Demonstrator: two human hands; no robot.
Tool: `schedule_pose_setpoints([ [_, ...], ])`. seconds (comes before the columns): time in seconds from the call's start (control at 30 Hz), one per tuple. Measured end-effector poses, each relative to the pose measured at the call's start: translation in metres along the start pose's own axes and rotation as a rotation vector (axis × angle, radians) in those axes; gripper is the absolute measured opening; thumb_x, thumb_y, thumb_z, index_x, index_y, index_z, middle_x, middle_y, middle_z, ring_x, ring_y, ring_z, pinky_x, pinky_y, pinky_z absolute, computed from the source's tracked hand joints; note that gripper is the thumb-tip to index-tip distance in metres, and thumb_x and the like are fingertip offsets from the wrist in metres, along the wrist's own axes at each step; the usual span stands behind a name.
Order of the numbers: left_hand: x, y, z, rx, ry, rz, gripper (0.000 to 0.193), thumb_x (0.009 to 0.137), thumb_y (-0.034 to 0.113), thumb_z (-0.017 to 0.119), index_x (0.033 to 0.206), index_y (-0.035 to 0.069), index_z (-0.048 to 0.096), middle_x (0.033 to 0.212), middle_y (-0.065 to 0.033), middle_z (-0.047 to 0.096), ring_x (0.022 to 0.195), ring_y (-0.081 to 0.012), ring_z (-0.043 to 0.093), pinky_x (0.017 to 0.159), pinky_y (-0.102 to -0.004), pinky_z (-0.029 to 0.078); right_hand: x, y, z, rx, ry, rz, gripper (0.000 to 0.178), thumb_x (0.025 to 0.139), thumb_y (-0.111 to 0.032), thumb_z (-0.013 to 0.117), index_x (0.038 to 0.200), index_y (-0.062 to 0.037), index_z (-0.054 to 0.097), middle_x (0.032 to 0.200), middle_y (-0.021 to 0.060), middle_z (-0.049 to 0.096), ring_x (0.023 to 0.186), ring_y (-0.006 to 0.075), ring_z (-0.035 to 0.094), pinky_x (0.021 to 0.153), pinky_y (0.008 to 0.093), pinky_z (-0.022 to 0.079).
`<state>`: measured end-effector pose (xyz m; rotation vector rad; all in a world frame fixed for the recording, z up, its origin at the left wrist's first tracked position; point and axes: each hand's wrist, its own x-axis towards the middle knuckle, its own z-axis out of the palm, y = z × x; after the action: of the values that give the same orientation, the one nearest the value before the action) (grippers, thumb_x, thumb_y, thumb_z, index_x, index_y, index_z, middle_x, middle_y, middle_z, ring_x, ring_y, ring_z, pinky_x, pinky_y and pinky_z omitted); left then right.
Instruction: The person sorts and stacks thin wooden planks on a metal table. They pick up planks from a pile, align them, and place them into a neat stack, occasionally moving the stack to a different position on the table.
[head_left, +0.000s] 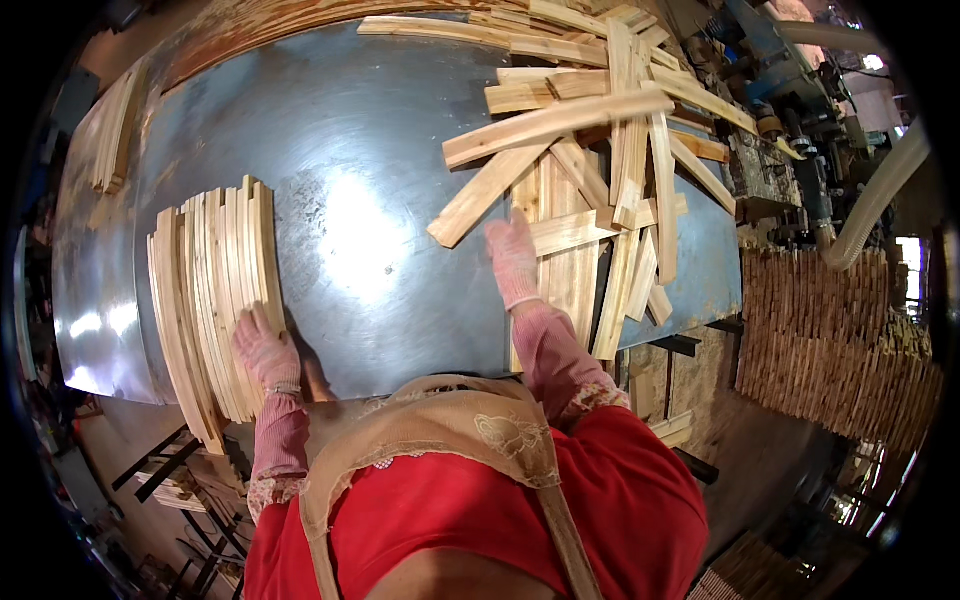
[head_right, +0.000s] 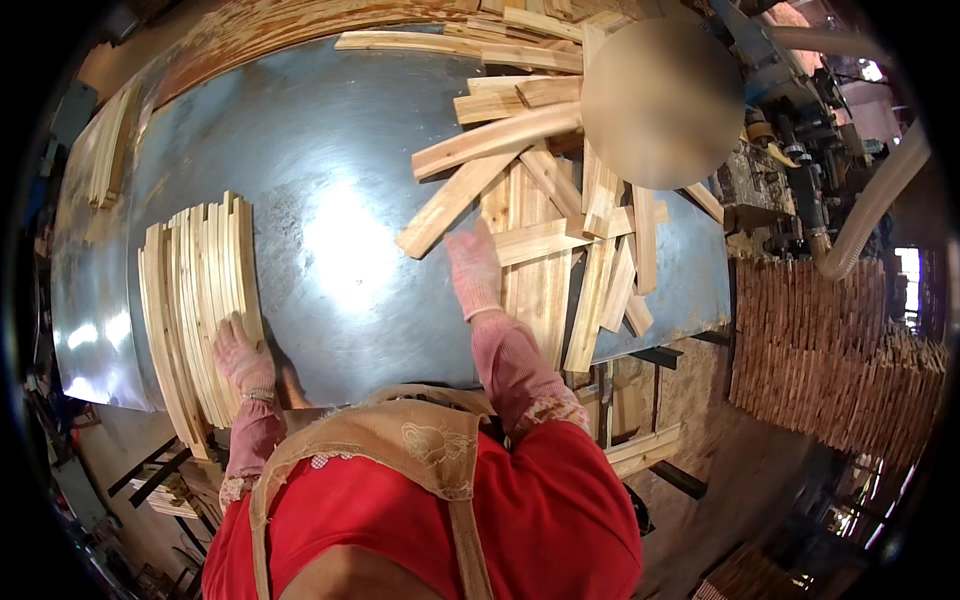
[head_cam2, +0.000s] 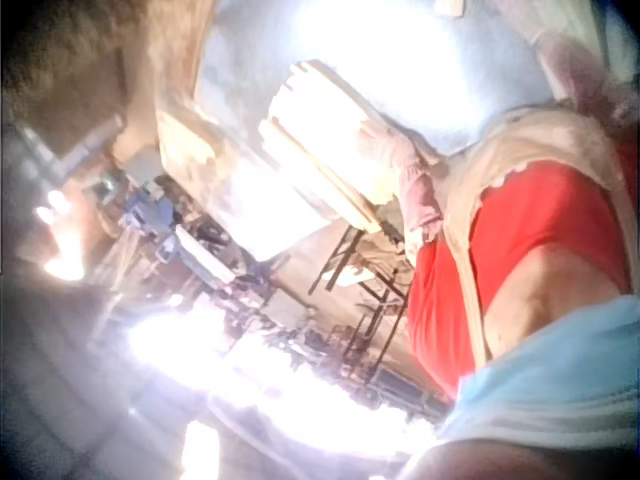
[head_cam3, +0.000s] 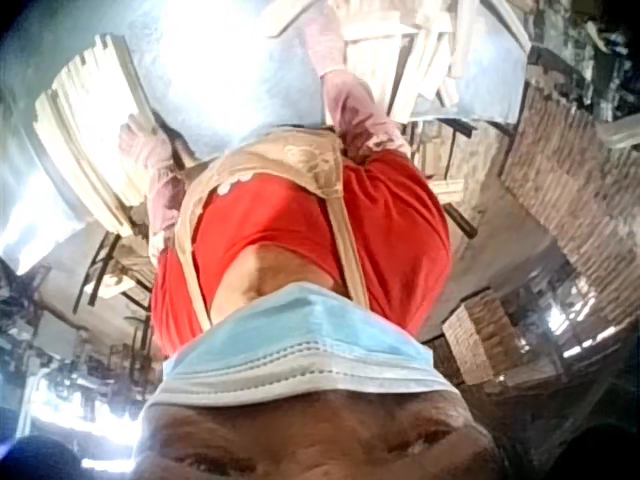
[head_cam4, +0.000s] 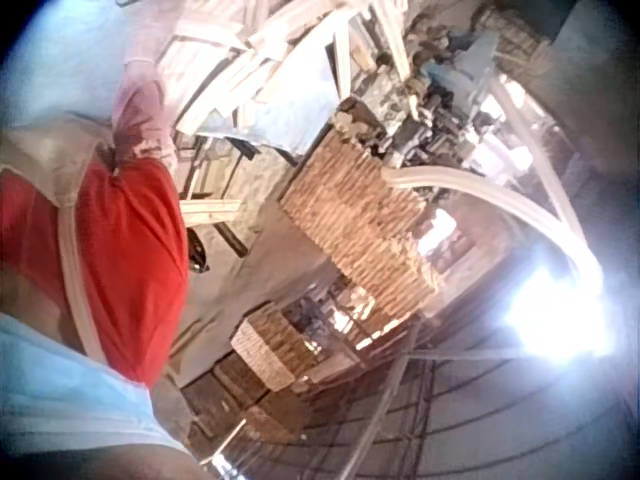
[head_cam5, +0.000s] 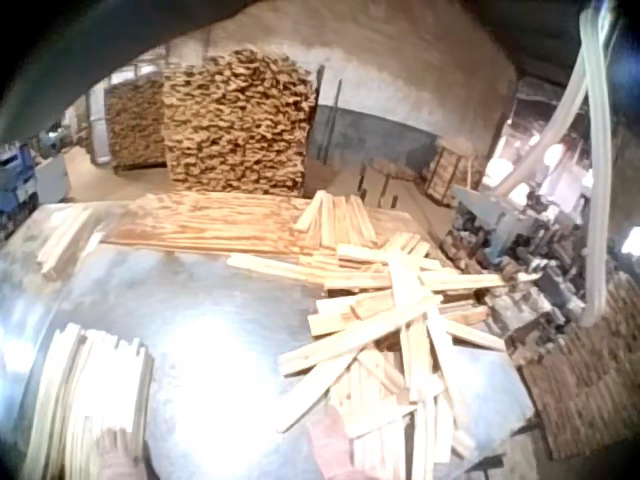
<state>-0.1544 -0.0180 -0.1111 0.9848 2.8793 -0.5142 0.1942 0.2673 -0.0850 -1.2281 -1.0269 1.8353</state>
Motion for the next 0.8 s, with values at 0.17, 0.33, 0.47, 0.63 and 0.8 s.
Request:
schedule_pose_setpoints([
  [0.17,0.0,0.008,-0.034,-0.137,-0.13,0.021,0.09,0.095,0.041,0.076,0.17,0.021,0.029,0.169,-0.0118,0.038,0.159,-0.0305,0.031,0.133,-0.045,0.021,0.095,-0.044,0.025,-0.404,0.625,0.094,0.101,0.089,-0.051,0.075,0.163,0.0027,0.031,0.141,0.0282,0.058,0.137,0.0392,0.055,0.112,0.0425,0.046],
  [0.33,0.007,-0.007,-0.059,-0.441,-0.005,0.183,0.068,0.092,0.029,0.075,0.153,0.009,0.052,0.156,-0.0188,0.05,0.147,-0.0394,0.044,0.124,-0.0494,0.035,0.228,-0.009,-0.023,-0.516,0.919,0.131,0.105,0.085,-0.064,0.08,0.144,0.0174,0.049,0.137,0.0255,0.067,0.127,0.04,0.067,0.103,0.0459,0.055],
  [0.47,0.012,-0.004,-0.052,-0.475,0.042,0.12,0.067,0.09,0.033,0.074,0.148,0.007,0.053,0.147,-0.0192,0.057,0.137,-0.0412,0.051,0.117,-0.0506,0.041,0.196,-0.006,-0.008,0.049,0.498,-0.177,0.068,0.097,-0.042,0.078,0.128,0.0163,0.063,0.117,0.0203,0.074,0.1,0.0272,0.072,0.087,0.0377,0.058],
  [0.63,-0.004,0.069,-0.097,-0.871,0.497,0.446,0.057,0.088,0.025,0.081,0.138,0.004,0.064,0.14,-0.0248,0.062,0.134,-0.0436,0.056,0.113,-0.0544,0.045,0.065,0.041,0.076,-0.328,0.375,-0.104,0.056,0.1,-0.031,0.075,0.131,0.0125,0.062,0.122,0.0177,0.073,0.104,0.0275,0.07,0.092,0.04,0.057],
  [0.8,0.013,0.145,-0.094,-0.636,0.319,0.579,0.069,0.088,0.027,0.072,0.152,0.009,0.054,0.154,-0.0237,0.052,0.145,-0.0428,0.048,0.124,-0.0543,0.037,-0.027,0.105,0.088,-0.415,0.069,-0.039,0.055,0.102,-0.033,0.072,0.138,0.0069,0.059,0.128,0.0157,0.069,0.108,0.0235,0.067,0.096,0.0368,0.055],
])
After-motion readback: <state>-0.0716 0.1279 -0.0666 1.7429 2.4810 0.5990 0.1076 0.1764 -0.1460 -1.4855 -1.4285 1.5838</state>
